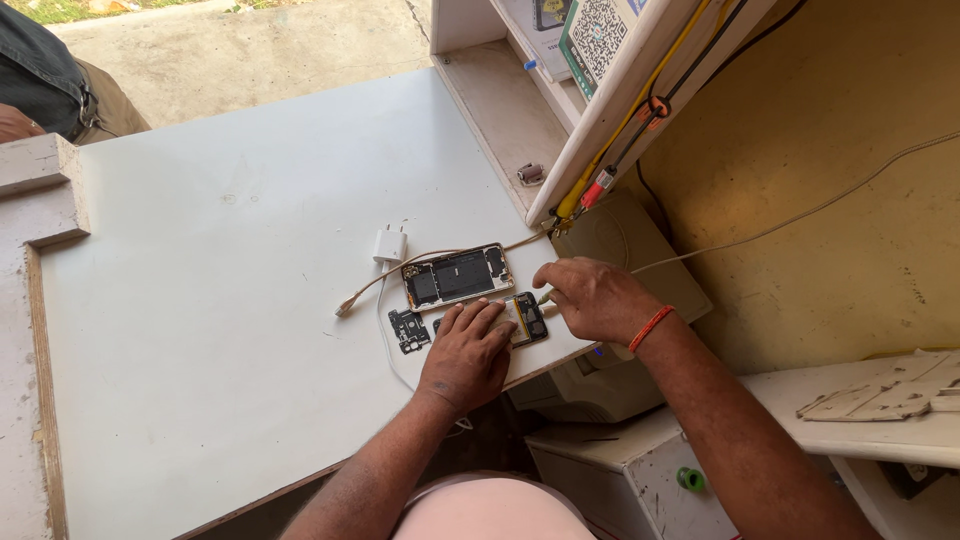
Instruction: The person works on a disassembled smartphone at a shop counter, handling the battery, mid-frame and internal components, and connects a charging cable to test the device. They use a small hand tool on the phone parts while a customer stands at the counter holding another phone.
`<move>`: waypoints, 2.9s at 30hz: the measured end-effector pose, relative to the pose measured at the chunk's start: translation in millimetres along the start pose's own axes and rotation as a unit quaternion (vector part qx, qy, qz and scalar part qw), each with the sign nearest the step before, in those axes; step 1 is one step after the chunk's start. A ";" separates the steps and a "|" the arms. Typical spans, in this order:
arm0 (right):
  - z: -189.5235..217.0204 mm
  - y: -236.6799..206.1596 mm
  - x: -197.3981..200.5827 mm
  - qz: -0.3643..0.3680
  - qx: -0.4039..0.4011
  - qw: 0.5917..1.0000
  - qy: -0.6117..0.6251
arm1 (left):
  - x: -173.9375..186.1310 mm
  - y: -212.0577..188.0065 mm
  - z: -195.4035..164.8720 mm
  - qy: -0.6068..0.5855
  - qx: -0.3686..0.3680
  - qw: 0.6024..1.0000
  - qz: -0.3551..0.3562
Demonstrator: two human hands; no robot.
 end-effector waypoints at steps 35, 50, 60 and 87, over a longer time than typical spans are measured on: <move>-23.3 11.9 -16.9 0.176 -0.127 0.972 -0.093 | 0.7 0.4 0.1 0.002 -0.008 1.000 -0.014; -18.3 -0.4 -14.0 0.013 -0.151 0.987 0.058 | 0.2 1.8 1.1 -0.001 -0.003 1.000 -0.014; -23.5 -16.8 -23.4 -0.087 -0.146 0.973 0.159 | 0.9 0.8 1.9 0.001 -0.007 1.000 -0.016; -22.5 -34.3 -38.4 -0.226 -0.084 0.951 0.194 | 0.0 1.2 2.2 -0.003 -0.003 1.000 -0.010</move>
Point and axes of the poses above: each hand's wrist, its own y-axis towards the middle knuckle, its own x-axis out of the back of the hand, z = x × y, the point moved 5 cm from there along y, towards the middle knuckle, and after that the axes turned 9 degrees about -x, right-handed, at the moved point
